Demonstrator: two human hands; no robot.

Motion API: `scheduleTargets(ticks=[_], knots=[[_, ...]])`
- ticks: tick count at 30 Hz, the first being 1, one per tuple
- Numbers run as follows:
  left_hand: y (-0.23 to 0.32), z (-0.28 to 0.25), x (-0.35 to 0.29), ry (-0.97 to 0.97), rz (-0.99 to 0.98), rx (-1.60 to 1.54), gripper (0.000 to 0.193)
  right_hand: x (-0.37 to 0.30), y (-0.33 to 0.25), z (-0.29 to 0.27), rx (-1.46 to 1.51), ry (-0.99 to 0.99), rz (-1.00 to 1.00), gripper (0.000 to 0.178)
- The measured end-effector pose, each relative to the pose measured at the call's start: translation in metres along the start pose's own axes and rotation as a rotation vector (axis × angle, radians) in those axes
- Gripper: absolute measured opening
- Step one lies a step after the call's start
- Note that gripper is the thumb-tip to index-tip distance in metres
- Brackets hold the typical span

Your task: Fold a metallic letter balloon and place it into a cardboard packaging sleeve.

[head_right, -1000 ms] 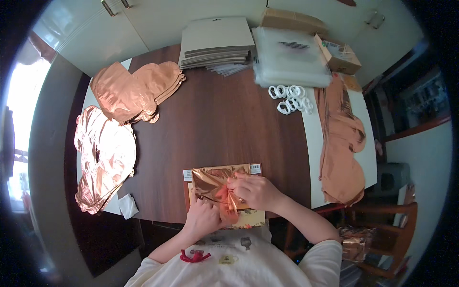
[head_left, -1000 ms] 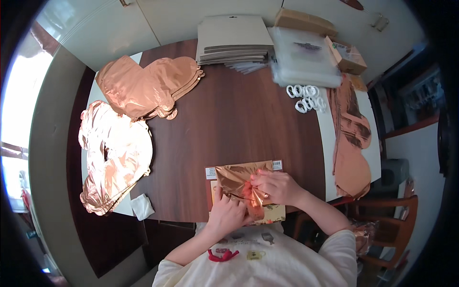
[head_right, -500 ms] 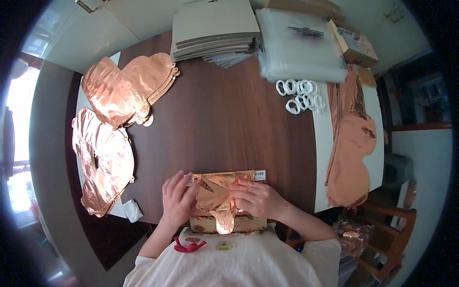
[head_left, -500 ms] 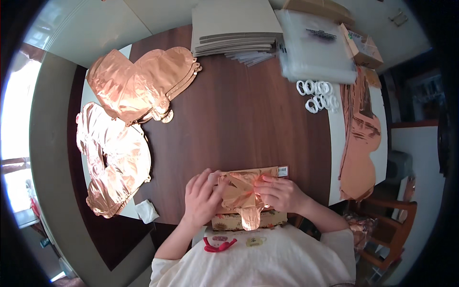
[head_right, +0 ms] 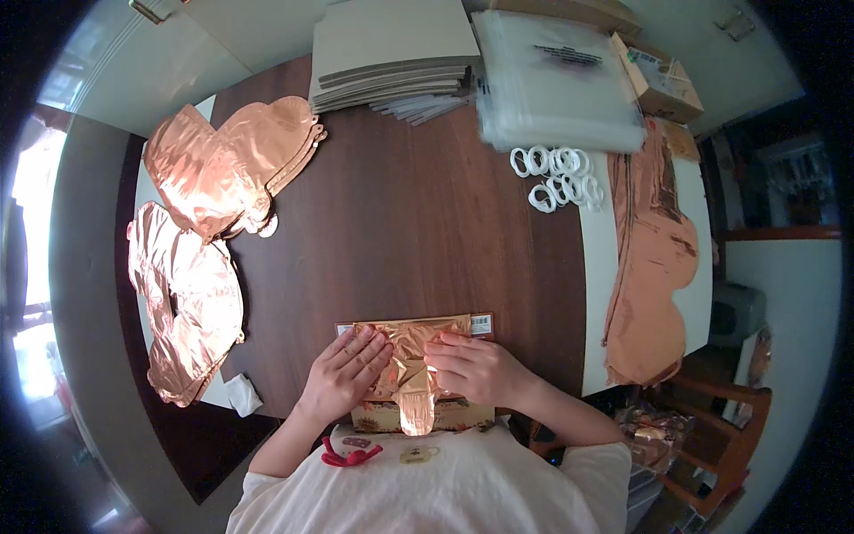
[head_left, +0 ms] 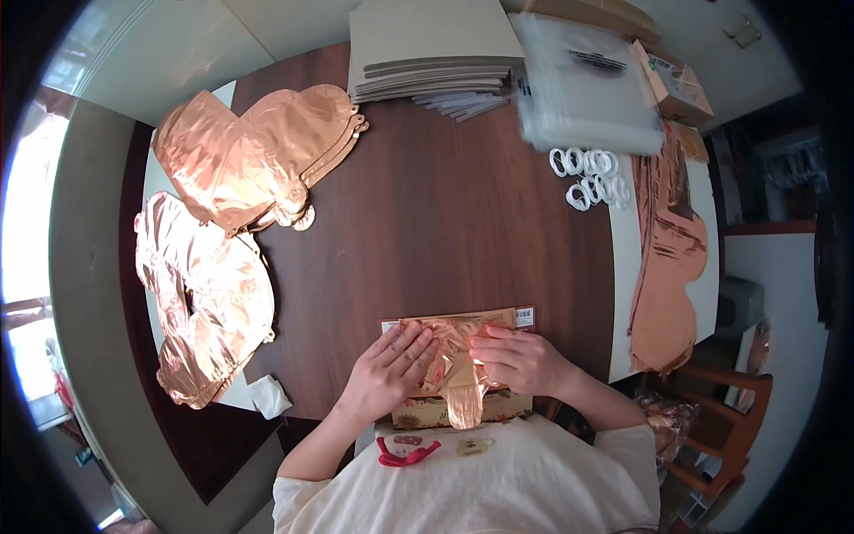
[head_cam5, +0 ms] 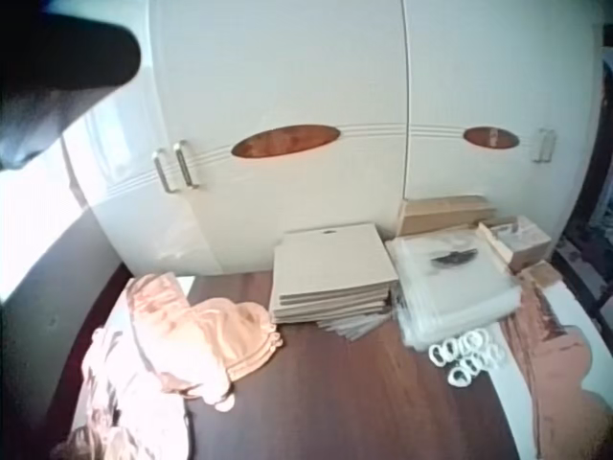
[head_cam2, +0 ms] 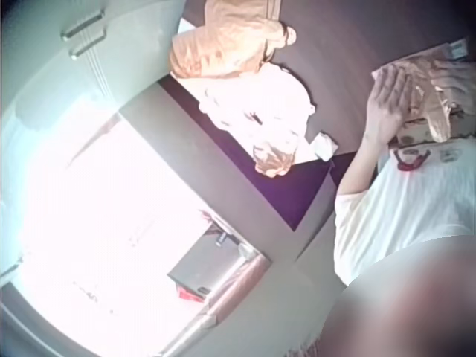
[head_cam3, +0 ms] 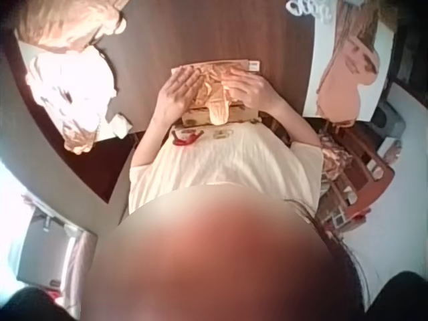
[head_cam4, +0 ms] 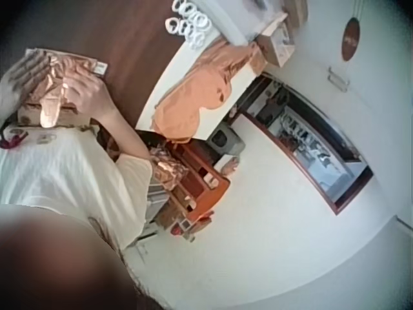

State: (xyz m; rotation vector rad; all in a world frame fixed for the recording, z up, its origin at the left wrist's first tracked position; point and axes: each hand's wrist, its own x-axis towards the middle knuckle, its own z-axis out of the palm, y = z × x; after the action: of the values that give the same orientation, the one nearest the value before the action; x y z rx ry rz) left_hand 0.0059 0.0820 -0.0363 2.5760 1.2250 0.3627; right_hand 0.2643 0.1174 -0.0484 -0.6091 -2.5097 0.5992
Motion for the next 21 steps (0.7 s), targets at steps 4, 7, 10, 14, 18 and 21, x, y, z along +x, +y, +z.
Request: scheduleTargets(ticks=[4,7,10,14,18,21], knots=[[0.000,0.003,-0.001,0.016,-0.003,-0.004,0.039,0.000,0.000,-0.001,-0.009,-0.003,-0.014,0.006],[-0.002,0.005,-0.003,0.034,0.002,-0.011,0.039,0.000,0.000,-0.001,-0.017,-0.010,-0.018,0.006],[-0.001,0.001,-0.002,0.016,0.000,-0.029,0.042,0.002,-0.001,-0.002,-0.024,-0.019,-0.023,0.006],[-0.001,-0.021,0.003,-0.046,0.006,-0.142,0.048,0.002,0.000,-0.001,-0.028,-0.005,-0.015,0.007],[0.014,-0.023,0.021,0.094,-0.122,-0.044,0.047,0.004,-0.001,-0.004,-0.051,-0.044,-0.026,0.006],[0.022,-0.003,0.027,0.078,-0.238,0.007,0.050,0.004,-0.002,-0.004,-0.039,-0.049,-0.014,0.006]])
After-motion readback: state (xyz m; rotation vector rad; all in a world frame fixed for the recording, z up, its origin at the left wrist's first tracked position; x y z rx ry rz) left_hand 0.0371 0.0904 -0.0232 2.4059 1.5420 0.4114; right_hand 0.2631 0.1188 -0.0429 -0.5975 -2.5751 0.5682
